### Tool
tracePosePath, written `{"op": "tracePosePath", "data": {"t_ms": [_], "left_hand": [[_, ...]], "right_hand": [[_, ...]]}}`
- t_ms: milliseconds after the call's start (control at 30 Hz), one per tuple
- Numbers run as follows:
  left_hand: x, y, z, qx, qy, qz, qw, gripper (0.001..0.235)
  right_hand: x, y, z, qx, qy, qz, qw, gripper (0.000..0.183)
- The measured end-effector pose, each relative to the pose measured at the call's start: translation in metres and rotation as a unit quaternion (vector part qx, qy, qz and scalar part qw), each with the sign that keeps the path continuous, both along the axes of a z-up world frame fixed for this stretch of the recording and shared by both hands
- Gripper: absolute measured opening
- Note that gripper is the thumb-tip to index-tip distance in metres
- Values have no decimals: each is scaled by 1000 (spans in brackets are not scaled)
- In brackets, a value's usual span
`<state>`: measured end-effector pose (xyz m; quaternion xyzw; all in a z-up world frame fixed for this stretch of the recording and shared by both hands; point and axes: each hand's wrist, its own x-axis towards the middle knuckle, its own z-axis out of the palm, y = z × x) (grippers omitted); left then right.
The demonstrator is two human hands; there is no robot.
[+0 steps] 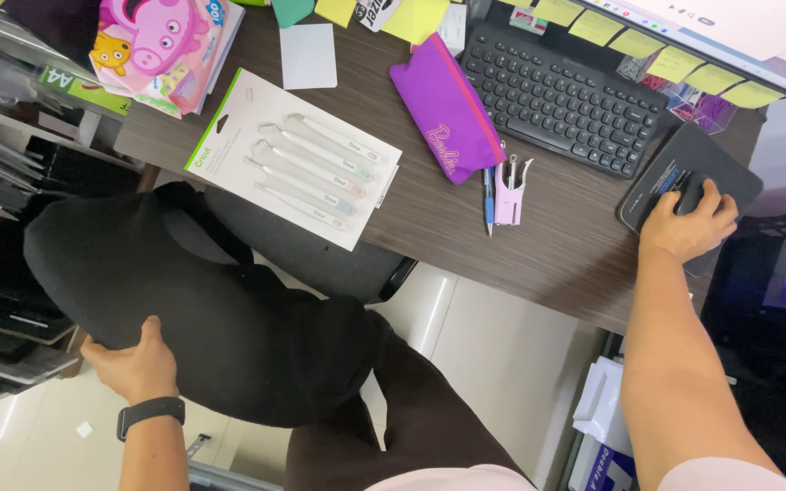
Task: Preparing vinyl sheets on a cutting mat, using a computer to set up the design, and loading the mat into a digital cutting machine.
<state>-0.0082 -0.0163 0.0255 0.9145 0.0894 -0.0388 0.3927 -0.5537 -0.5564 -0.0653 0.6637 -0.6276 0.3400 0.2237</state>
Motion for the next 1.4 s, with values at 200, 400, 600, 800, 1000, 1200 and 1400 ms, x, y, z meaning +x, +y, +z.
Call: {"op": "tracePosePath", "data": {"t_ms": [200, 400, 600, 800, 1000, 1200, 1400], "left_hand": [[8, 11, -22, -7, -49, -15, 999, 63], [-1, 0, 0, -6, -8, -9, 1000, 64], [5, 10, -20, -13, -46, -13, 999, 62], [0, 3, -6, -14, -41, -19, 999, 61], [-1, 0, 0, 8, -12, -4, 1000, 67], [0, 2, -6, 1, -49, -19, 999, 60], [9, 13, -26, 6, -68, -26, 997, 59]], "right_hand": [[0, 0, 1, -15, 1, 5, 1000, 38], [0, 1, -1, -4, -13, -1, 1000, 37], [-1, 6, -1, -8, -22, 34, 999, 46], [0, 7, -1, 27, -46, 8, 999, 48], [6, 10, 2, 71, -81, -52, 993, 46], [3, 7, -1, 52, -68, -44, 995, 47], [4, 7, -2, 75, -72, -66, 992, 46]]}}
